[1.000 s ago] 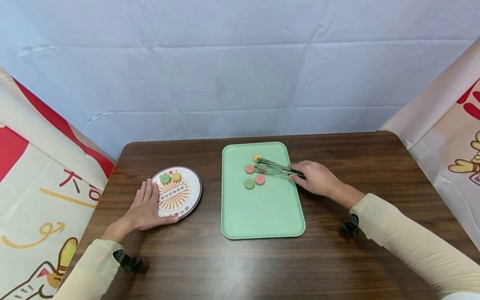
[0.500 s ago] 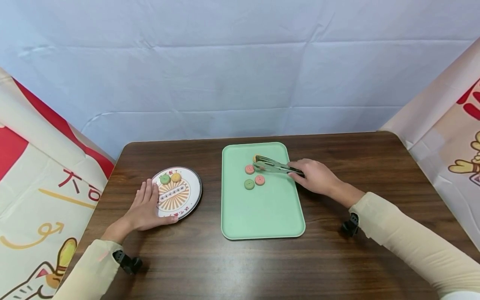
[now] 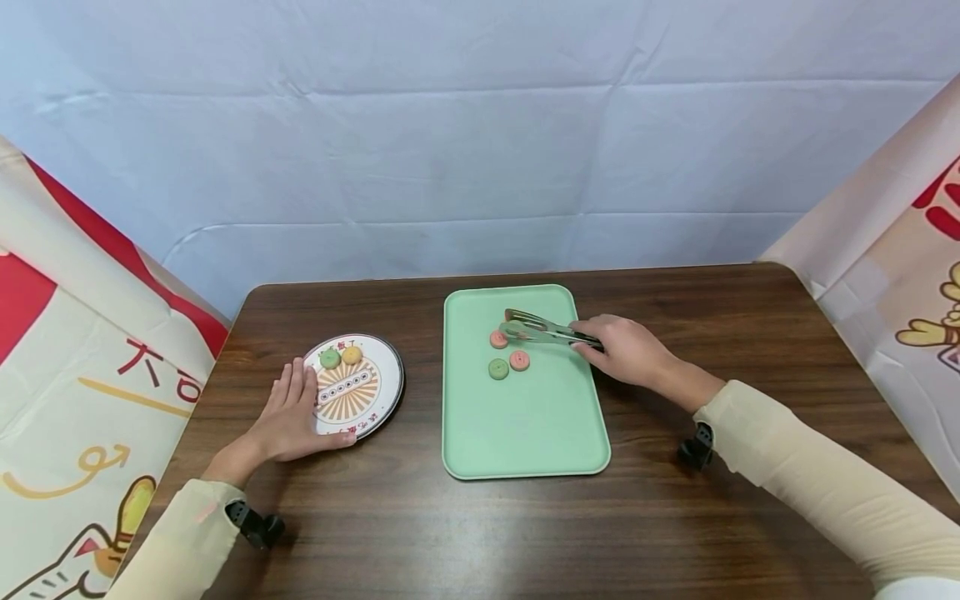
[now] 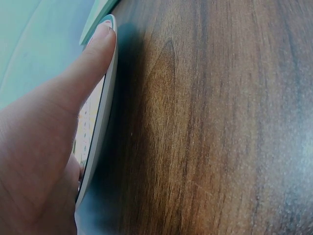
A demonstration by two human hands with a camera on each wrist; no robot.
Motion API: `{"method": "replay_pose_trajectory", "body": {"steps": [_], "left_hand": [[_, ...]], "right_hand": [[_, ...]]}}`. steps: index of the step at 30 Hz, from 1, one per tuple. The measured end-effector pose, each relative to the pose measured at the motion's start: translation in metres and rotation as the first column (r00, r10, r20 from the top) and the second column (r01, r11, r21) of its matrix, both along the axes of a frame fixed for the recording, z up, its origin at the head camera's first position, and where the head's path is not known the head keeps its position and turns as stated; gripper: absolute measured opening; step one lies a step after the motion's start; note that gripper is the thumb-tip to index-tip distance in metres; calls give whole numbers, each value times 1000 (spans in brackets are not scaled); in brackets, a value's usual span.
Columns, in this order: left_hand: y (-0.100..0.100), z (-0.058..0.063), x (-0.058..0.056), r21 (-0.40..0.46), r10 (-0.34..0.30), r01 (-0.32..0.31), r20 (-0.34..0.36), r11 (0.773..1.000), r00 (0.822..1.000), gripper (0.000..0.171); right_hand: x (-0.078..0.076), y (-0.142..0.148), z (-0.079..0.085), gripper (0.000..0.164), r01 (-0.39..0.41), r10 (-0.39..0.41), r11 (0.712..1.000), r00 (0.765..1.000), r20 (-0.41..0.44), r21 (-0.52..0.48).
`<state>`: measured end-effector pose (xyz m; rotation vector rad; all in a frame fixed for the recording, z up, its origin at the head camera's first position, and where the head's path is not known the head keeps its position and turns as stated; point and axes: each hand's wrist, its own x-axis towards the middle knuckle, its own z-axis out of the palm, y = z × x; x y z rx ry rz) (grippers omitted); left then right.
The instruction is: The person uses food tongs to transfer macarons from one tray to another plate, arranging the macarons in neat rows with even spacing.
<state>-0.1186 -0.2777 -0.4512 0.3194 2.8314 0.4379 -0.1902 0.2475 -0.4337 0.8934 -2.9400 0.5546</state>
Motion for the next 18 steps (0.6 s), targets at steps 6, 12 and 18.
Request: {"method": "replay_pose_trajectory", "body": {"steps": [6, 12, 18], "left_hand": [[-1, -1, 0, 18, 3, -3, -3, 1000, 1000, 141], [-4, -8, -2, 11, -3, 3, 7, 1000, 1000, 143], [-4, -7, -2, 12, -2, 2, 9, 1000, 1000, 143]], "right_hand": [[-1, -6, 2, 42, -16, 16, 1000, 1000, -13, -1], [-1, -13, 4, 43, -33, 33, 999, 999, -9, -1], [-1, -18, 5, 42, -36, 36, 999, 999, -5, -2]]}}
